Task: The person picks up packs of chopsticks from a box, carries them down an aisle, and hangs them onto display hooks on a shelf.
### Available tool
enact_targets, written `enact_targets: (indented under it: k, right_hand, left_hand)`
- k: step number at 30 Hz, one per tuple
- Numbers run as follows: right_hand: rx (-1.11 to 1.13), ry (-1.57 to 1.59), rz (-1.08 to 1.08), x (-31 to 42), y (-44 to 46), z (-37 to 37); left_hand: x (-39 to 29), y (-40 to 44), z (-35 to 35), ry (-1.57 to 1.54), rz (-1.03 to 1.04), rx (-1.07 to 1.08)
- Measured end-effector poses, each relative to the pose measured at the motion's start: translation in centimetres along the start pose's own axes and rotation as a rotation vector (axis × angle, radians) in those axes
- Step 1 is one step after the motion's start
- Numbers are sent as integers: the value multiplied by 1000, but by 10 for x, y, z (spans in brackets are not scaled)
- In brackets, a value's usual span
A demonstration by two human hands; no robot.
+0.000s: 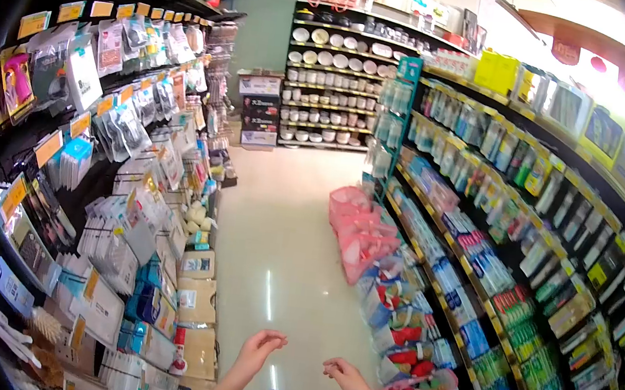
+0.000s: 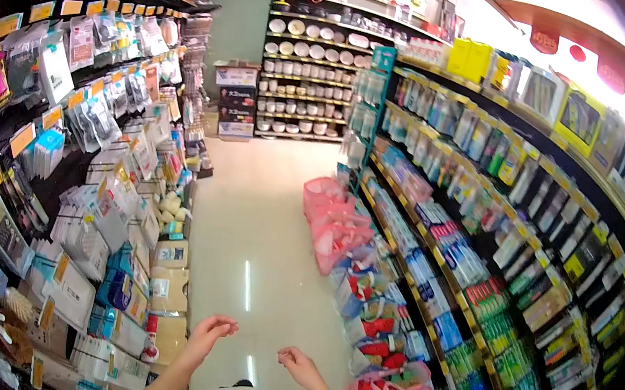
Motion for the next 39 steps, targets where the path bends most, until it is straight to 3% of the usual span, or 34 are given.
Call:
enact_targets:
  k: [2, 6, 11, 16, 25, 29, 34, 39]
  right_hand:
    - [22, -210, 61, 4, 31, 3]
    - [35, -121, 27, -4, 79, 19]
    - [215, -228, 155, -7, 120, 38]
    - [344, -441, 149, 29, 174, 29]
    - [386, -495, 87, 59, 313, -44]
    - [304, -445, -85, 97, 373, -91]
    - [257, -444, -130, 118, 432, -148]
    - [313, -262, -20, 93, 477, -184]
  left_hand:
    - [-6, 10, -25, 11, 10, -62]
    - [2, 24, -60, -59, -42, -117]
    - [10, 32, -100, -91, -59, -202]
    - [5, 60, -126, -90, -57, -312]
    - [-4, 176, -159, -38, 13, -421]
    - [-19, 241, -184, 144, 64, -363]
    - [-24, 321, -200, 168, 113, -413]
    - [-9, 374, -201, 94, 96, -466]
Point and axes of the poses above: each hand's wrist, its own y-axis towards the middle knuckle, its own z-axis out of the palm, x = y × z, the point moved 2 cm from there along y, towards the middle knuckle, and after that the axes turned 11 degrees about x, right-handed, at the moved point
